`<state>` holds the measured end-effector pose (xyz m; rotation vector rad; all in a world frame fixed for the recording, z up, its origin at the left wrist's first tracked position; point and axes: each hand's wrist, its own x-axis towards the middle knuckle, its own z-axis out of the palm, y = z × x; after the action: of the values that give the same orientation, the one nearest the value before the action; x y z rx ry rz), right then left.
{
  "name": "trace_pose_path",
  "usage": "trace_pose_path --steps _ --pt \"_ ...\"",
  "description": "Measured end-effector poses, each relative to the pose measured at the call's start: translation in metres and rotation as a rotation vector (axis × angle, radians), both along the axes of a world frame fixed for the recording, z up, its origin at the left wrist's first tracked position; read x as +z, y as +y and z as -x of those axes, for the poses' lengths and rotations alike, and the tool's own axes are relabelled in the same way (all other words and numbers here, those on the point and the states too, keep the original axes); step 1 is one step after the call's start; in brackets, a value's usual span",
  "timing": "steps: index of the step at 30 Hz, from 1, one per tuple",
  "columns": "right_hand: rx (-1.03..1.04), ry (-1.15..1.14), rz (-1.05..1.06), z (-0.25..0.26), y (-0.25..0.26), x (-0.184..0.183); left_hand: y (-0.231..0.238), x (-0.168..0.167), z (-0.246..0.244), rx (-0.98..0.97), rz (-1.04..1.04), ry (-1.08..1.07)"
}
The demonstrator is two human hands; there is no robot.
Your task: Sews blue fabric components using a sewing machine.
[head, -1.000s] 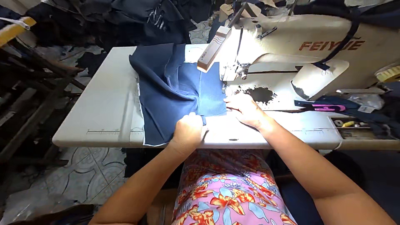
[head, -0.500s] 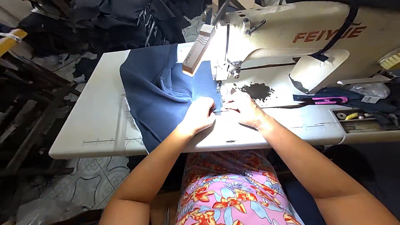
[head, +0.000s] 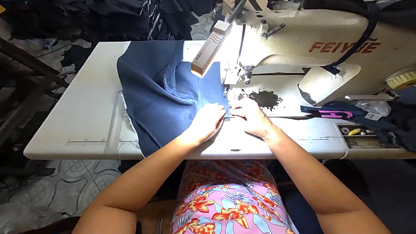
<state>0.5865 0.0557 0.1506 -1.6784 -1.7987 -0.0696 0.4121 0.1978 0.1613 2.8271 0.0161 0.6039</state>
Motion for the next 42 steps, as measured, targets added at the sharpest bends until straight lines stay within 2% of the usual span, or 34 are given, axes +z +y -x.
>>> trace_pose_path --steps 10,16,24,32,37,42 --pt "-0.053 -0.043 0.053 0.007 -0.001 0.004 0.012 -0.003 -0.008 -0.052 -0.082 -0.019" --pt "-0.103 -0.107 -0.020 0.011 -0.001 0.004 0.019 -0.002 -0.011 -0.043 -0.080 0.017" --pt "-0.131 -0.088 -0.032 0.007 0.000 0.001 0.022 -0.001 -0.007 -0.003 0.170 -0.059" --pt "-0.096 -0.123 0.131 0.010 -0.002 0.009 0.023 0.001 -0.005 -0.065 0.020 0.070" --pt "-0.106 -0.111 0.145 0.010 -0.002 0.010 0.029 -0.005 -0.008 -0.080 -0.002 0.028" --pt "-0.114 -0.136 0.157 0.010 -0.003 0.010 0.031 -0.003 -0.010 -0.059 0.028 0.090"
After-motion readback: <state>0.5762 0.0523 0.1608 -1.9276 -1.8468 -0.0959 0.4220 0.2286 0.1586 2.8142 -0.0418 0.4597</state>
